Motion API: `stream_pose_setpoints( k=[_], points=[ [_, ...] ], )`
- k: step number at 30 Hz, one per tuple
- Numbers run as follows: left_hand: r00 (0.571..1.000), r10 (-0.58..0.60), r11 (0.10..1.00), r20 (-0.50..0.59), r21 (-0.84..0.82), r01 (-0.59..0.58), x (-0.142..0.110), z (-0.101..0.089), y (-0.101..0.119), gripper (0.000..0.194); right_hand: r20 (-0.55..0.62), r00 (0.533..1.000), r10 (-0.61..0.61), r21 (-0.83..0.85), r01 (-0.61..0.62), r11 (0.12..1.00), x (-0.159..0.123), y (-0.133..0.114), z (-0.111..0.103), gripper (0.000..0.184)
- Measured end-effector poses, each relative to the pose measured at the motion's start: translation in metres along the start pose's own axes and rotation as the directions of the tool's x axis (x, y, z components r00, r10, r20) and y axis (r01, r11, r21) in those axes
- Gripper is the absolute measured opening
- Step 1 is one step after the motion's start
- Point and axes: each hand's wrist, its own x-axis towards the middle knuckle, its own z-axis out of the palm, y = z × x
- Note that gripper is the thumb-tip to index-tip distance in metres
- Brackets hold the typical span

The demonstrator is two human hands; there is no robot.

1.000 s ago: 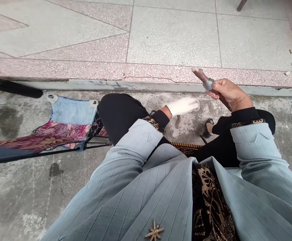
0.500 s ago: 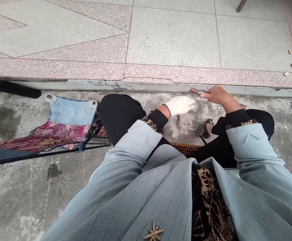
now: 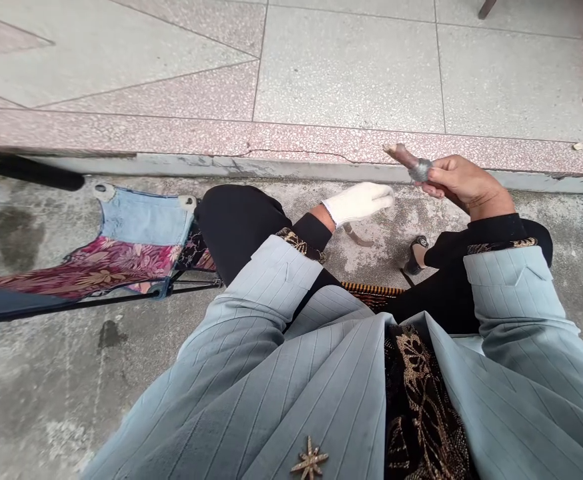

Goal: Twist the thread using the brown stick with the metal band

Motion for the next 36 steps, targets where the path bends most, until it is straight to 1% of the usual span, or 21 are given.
stream_pose_setpoints(
  k=[2, 5, 6, 8, 10, 11, 12, 13, 14, 15, 17, 18, 19, 21, 23, 25, 27, 29, 31, 33, 36],
  points=[
    [0.998, 0.03, 0.999, 0.05, 0.025, -0.031, 0.002, 0.006, 0.0, 0.036, -0.068, 0.998, 0.02, -0.017, -0.021, 1.0, 0.006, 0.004, 0.002, 0.061],
    [0.992, 0.055, 0.996, 0.112, 0.066, -0.062, 0.003, 0.013, 0.005, 0.035, -0.132, 0.984, 0.122, -0.13, -0.139, 0.982, 0.018, 0.01, 0.007, 0.059],
    [0.989, 0.057, 0.995, 0.133, 0.076, -0.068, 0.004, 0.014, 0.006, 0.035, -0.163, 0.972, 0.168, -0.199, -0.199, 0.96, 0.022, 0.011, 0.008, 0.057],
    [0.986, 0.059, 0.993, 0.156, 0.088, -0.073, 0.003, 0.013, 0.008, 0.036, -0.222, 0.943, 0.249, -0.361, -0.317, 0.877, 0.029, 0.013, 0.008, 0.053],
    [0.99, 0.06, 0.993, 0.131, 0.098, -0.073, 0.002, 0.01, 0.007, 0.036, -0.22, 0.927, 0.303, -0.491, -0.374, 0.787, 0.034, 0.015, 0.009, 0.049],
    [0.993, 0.054, 0.993, 0.106, 0.1, -0.065, 0.002, 0.006, 0.006, 0.037, -0.175, 0.927, 0.331, -0.534, -0.372, 0.76, 0.035, 0.017, 0.009, 0.049],
    [0.996, 0.046, 0.994, 0.081, 0.099, -0.054, 0.001, 0.003, 0.004, 0.037, -0.094, 0.928, 0.36, -0.559, -0.348, 0.753, 0.036, 0.018, 0.01, 0.049],
    [0.997, 0.044, 0.995, 0.06, 0.091, -0.049, 0.0, 0.0, 0.003, 0.037, 0.019, 0.922, 0.386, -0.563, -0.309, 0.767, 0.035, 0.019, 0.011, 0.049],
    [0.998, 0.047, 0.996, 0.044, 0.076, -0.05, -0.001, -0.004, 0.001, 0.036, 0.155, 0.903, 0.4, -0.547, -0.258, 0.797, 0.034, 0.02, 0.012, 0.051],
    [0.998, 0.053, 0.997, 0.032, 0.057, -0.055, -0.002, -0.006, 0.0, 0.035, 0.298, 0.87, 0.392, -0.514, -0.2, 0.834, 0.033, 0.02, 0.013, 0.053],
    [0.997, 0.077, 0.997, 0.012, 0.012, -0.077, -0.004, -0.009, -0.002, 0.033, 0.523, 0.792, 0.314, -0.406, -0.093, 0.909, 0.029, 0.019, 0.014, 0.056],
    [0.996, 0.087, 0.996, 0.005, -0.016, -0.087, -0.004, -0.009, -0.002, 0.034, 0.583, 0.771, 0.257, -0.34, -0.056, 0.939, 0.026, 0.018, 0.015, 0.057],
    [0.995, 0.097, 0.994, 0.001, -0.046, -0.097, -0.003, -0.008, -0.003, 0.034, 0.605, 0.771, 0.199, -0.277, -0.03, 0.96, 0.024, 0.015, 0.014, 0.057],
    [0.995, 0.103, 0.99, -0.002, -0.095, -0.102, -0.001, -0.006, -0.003, 0.035, 0.57, 0.817, 0.086, -0.159, 0.007, 0.987, 0.019, 0.011, 0.012, 0.058],
    [0.997, 0.078, 0.993, 0.011, -0.091, -0.076, 0.002, -0.002, -0.003, 0.034, 0.464, 0.886, 0.005, -0.075, 0.034, 0.997, 0.014, 0.006, 0.01, 0.059],
    [0.998, 0.028, 1.0, 0.063, -0.012, -0.028, 0.004, 0.002, -0.002, 0.035, 0.323, 0.946, -0.014, -0.054, 0.033, 0.998, 0.011, 0.004, 0.009, 0.061],
    [0.99, -0.001, 0.996, 0.14, 0.092, -0.012, 0.005, 0.004, -0.001, 0.038, 0.188, 0.982, 0.018, -0.074, -0.004, 0.997, 0.012, 0.005, 0.01, 0.062],
    [0.982, -0.004, 0.984, 0.19, 0.175, -0.03, 0.004, 0.004, 0.001, 0.039, 0.11, 0.992, 0.059, -0.093, -0.049, 0.994, 0.015, 0.007, 0.013, 0.063],
    [0.979, -0.003, 0.973, 0.206, 0.226, -0.044, 0.004, 0.001, 0.003, 0.038, 0.066, 0.995, 0.08, -0.083, -0.074, 0.994, 0.019, 0.009, 0.015, 0.064],
    [0.978, -0.022, 0.965, 0.207, 0.261, -0.034, 0.003, -0.005, 0.004, 0.038, 0.023, 0.996, 0.088, -0.078, -0.086, 0.993, 0.023, 0.007, 0.015, 0.064],
    [0.973, -0.041, 0.958, 0.228, 0.287, -0.027, 0.004, -0.017, 0.004, 0.039, -0.047, 0.992, 0.114, -0.134, -0.12, 0.984, 0.026, -0.003, 0.012, 0.063]
  ],
)
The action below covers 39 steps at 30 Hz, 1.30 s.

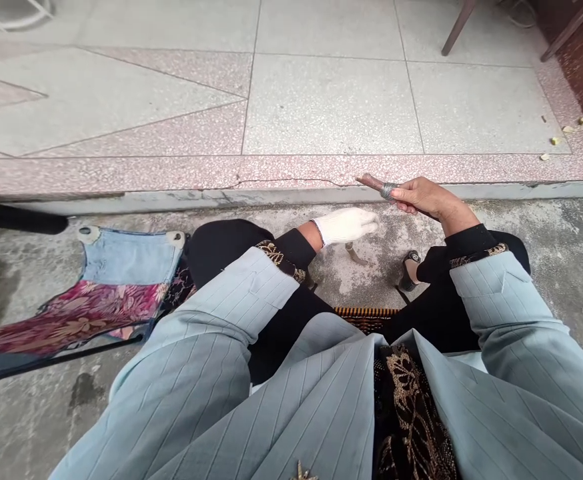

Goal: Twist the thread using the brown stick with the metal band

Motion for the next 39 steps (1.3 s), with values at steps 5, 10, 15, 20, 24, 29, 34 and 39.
stream_pose_setpoints(
  k=[5, 10, 15, 20, 24, 29, 34, 39],
  points=[
    [0.999, 0.015, 0.999, -0.035, 0.051, -0.013, 0.008, -0.02, -0.015, 0.04, -0.118, 0.99, 0.078, -0.214, -0.102, 0.972, 0.022, -0.017, -0.017, 0.06],
    [0.996, 0.09, 0.978, -0.002, 0.189, -0.087, 0.017, -0.039, -0.028, 0.037, -0.064, 0.989, 0.136, -0.564, -0.148, 0.812, 0.061, -0.028, -0.021, 0.051],
    [0.988, 0.155, 0.984, -0.014, 0.094, -0.153, 0.015, -0.055, -0.046, 0.034, 0.427, 0.888, 0.172, -0.477, 0.06, 0.877, 0.064, -0.033, -0.01, 0.051],
    [0.976, 0.21, 0.949, -0.063, -0.226, -0.219, 0.008, -0.07, -0.049, 0.032, 0.664, 0.744, -0.076, -0.138, 0.221, 0.966, 0.054, -0.038, -0.024, 0.053],
    [0.981, 0.1, 0.874, -0.168, -0.457, -0.167, 0.011, -0.071, -0.043, 0.032, 0.554, 0.778, -0.294, 0.11, 0.282, 0.953, 0.044, -0.041, -0.044, 0.05],
    [0.99, 0.012, 0.746, -0.14, -0.659, -0.102, 0.018, -0.058, -0.025, 0.033, 0.204, 0.894, -0.4, 0.372, 0.307, 0.876, 0.028, -0.045, -0.048, 0.051],
    [0.98, -0.041, 0.834, -0.192, -0.547, -0.072, 0.014, -0.046, -0.016, 0.032, -0.028, 0.979, -0.201, 0.207, 0.203, 0.957, 0.034, -0.041, -0.042, 0.048],
    [0.998, 0.026, 0.903, -0.061, -0.427, -0.049, 0.008, -0.038, -0.016, 0.037, -0.134, 0.99, -0.04, -0.154, 0.019, 0.988, 0.049, -0.041, -0.031, 0.049]
  ],
)
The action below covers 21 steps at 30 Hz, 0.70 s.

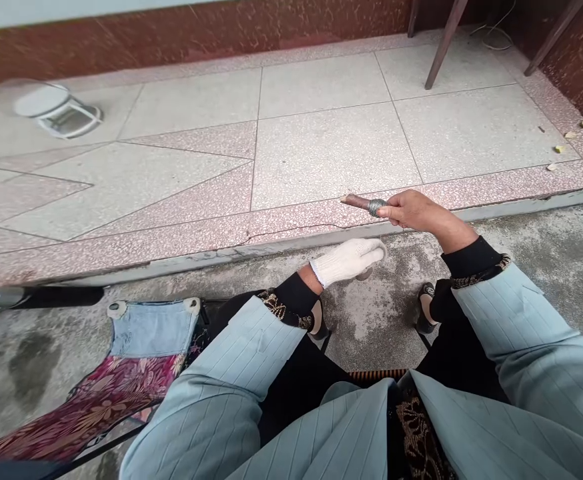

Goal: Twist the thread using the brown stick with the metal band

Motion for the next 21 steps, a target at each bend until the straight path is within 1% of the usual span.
stream_pose_setpoints(
  k=[2, 3, 4, 5, 6, 7, 8, 9, 10, 11, 12, 13, 14, 15, 16, 17, 18, 19, 20, 21],
  points=[
    [0.999, -0.016, 1.0, 0.042, 0.02, 0.015, -0.002, -0.001, 0.002, 0.038, -0.033, 0.999, 0.011, -0.122, -0.015, 0.992, 0.003, -0.003, 0.003, 0.048],
    [0.999, -0.017, 0.999, 0.037, 0.044, 0.016, -0.003, -0.002, 0.004, 0.039, -0.044, 0.999, 0.022, -0.184, -0.03, 0.982, 0.003, -0.004, 0.003, 0.048],
    [1.0, -0.013, 0.997, 0.018, 0.079, 0.011, -0.004, -0.004, 0.005, 0.039, -0.049, 0.998, 0.041, -0.244, -0.052, 0.968, 0.004, -0.005, 0.003, 0.048],
    [1.0, -0.008, 0.993, -0.029, 0.116, 0.011, -0.005, -0.007, 0.006, 0.04, -0.052, 0.997, 0.058, -0.305, -0.071, 0.95, 0.005, -0.005, 0.002, 0.048],
    [0.997, 0.005, 0.99, -0.076, 0.144, 0.006, -0.006, -0.01, 0.007, 0.039, -0.021, 0.995, 0.093, -0.347, -0.095, 0.933, 0.006, -0.006, 0.001, 0.048],
    [0.994, 0.018, 0.985, -0.104, 0.172, 0.001, -0.007, -0.014, 0.006, 0.038, 0.008, 0.994, 0.109, -0.393, -0.097, 0.915, 0.007, -0.006, 0.0, 0.048],
    [0.992, 0.025, 0.98, -0.123, 0.199, 0.0, -0.008, -0.018, 0.005, 0.038, 0.062, 0.991, 0.117, -0.432, -0.079, 0.898, 0.008, -0.006, -0.001, 0.046],
    [0.988, 0.021, 0.98, -0.15, 0.198, 0.009, -0.009, -0.021, 0.004, 0.038, 0.145, 0.98, 0.135, -0.454, -0.055, 0.889, 0.008, -0.006, -0.002, 0.045],
    [0.986, 0.018, 0.982, -0.166, 0.186, 0.013, -0.01, -0.024, 0.003, 0.037, 0.249, 0.958, 0.14, -0.453, -0.012, 0.891, 0.008, -0.006, -0.003, 0.044],
    [0.984, 0.014, 0.987, -0.179, 0.159, 0.015, -0.012, -0.027, 0.001, 0.037, 0.375, 0.918, 0.131, -0.42, 0.043, 0.906, 0.008, -0.006, -0.004, 0.043],
    [0.982, 0.011, 0.993, -0.19, 0.121, 0.012, -0.013, -0.029, 0.0, 0.036, 0.497, 0.862, 0.101, -0.354, 0.095, 0.93, 0.008, -0.006, -0.004, 0.044],
    [0.98, 0.009, 0.997, -0.199, 0.073, 0.006, -0.015, -0.031, -0.002, 0.034, 0.603, 0.796, 0.049, -0.264, 0.14, 0.954, 0.007, -0.006, -0.005, 0.045],
    [0.978, 0.007, 1.0, -0.209, 0.015, -0.004, -0.016, -0.032, -0.003, 0.033, 0.685, 0.729, -0.016, -0.164, 0.175, 0.971, 0.006, -0.006, -0.005, 0.045],
    [0.975, 0.007, 0.998, -0.223, -0.054, -0.019, -0.017, -0.033, -0.004, 0.031, 0.74, 0.668, -0.08, -0.071, 0.196, 0.978, 0.005, -0.006, -0.006, 0.046],
    [0.971, 0.008, 0.991, -0.239, -0.128, -0.04, -0.017, -0.033, -0.006, 0.03, 0.771, 0.622, -0.138, 0.008, 0.207, 0.978, 0.004, -0.007, -0.007, 0.046],
    [0.967, 0.01, 0.978, -0.255, -0.199, -0.063, -0.017, -0.033, -0.007, 0.029, 0.783, 0.593, -0.188, 0.075, 0.211, 0.975, 0.003, -0.008, -0.008, 0.045],
    [0.962, 0.008, 0.962, -0.272, -0.26, -0.082, -0.017, -0.033, -0.009, 0.028, 0.779, 0.581, -0.235, 0.133, 0.213, 0.968, 0.002, -0.008, -0.009, 0.045],
    [0.96, 0.003, 0.947, -0.281, -0.308, -0.094, -0.016, -0.032, -0.01, 0.028, 0.758, 0.587, -0.284, 0.189, 0.218, 0.957, 0.001, -0.009, -0.011, 0.044],
    [0.959, -0.006, 0.932, -0.282, -0.35, -0.097, -0.015, -0.029, -0.011, 0.027, 0.714, 0.618, -0.33, 0.24, 0.226, 0.944, -0.001, -0.009, -0.013, 0.044],
    [0.96, -0.023, 0.917, -0.278, -0.387, -0.09, -0.013, -0.027, -0.012, 0.026, 0.655, 0.661, -0.366, 0.281, 0.236, 0.93, -0.002, -0.008, -0.015, 0.044]
  ],
)
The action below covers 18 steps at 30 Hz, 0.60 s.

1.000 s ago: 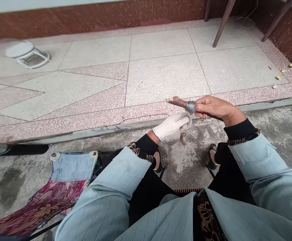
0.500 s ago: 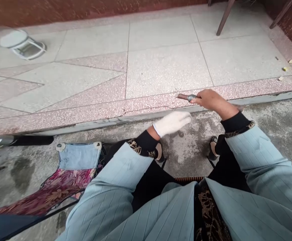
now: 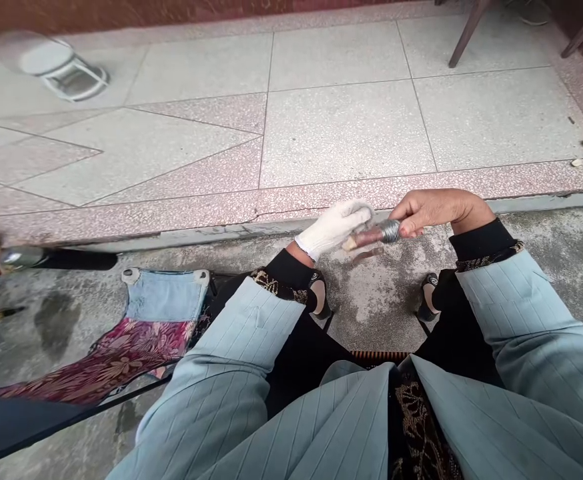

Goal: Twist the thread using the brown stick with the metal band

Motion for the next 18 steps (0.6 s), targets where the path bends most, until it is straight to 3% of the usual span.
stream_pose_setpoints(
  k=[4, 8, 11, 14, 16, 18],
  points=[
    [0.99, -0.084, 0.995, 0.118, -0.034, 0.089, 0.0, 0.016, -0.005, 0.031, -0.293, 0.956, -0.036, 0.014, 0.042, 0.999, -0.01, 0.001, 0.0, 0.045],
    [0.953, -0.065, 0.997, 0.297, 0.053, 0.052, -0.004, 0.03, -0.003, 0.036, -0.525, 0.851, 0.035, 0.007, -0.037, 0.999, -0.017, 0.004, 0.003, 0.047],
    [0.919, -0.086, 0.991, 0.384, 0.132, 0.037, -0.005, 0.035, 0.001, 0.039, -0.665, 0.727, 0.169, 0.02, -0.208, 0.978, -0.017, 0.007, 0.003, 0.049],
    [0.898, -0.102, 0.981, 0.428, 0.194, 0.019, -0.005, 0.033, 0.005, 0.04, -0.724, 0.619, 0.305, -0.024, -0.465, 0.885, -0.013, 0.012, 0.001, 0.045],
    [0.921, -0.106, 0.965, 0.374, 0.262, 0.004, -0.004, 0.027, 0.006, 0.041, -0.688, 0.624, 0.37, -0.127, -0.605, 0.786, -0.009, 0.015, 0.001, 0.042],
    [0.959, -0.084, 0.941, 0.271, 0.339, -0.013, -0.003, 0.02, 0.006, 0.04, -0.569, 0.702, 0.428, -0.244, -0.641, 0.728, -0.005, 0.017, 0.006, 0.04]
  ],
)
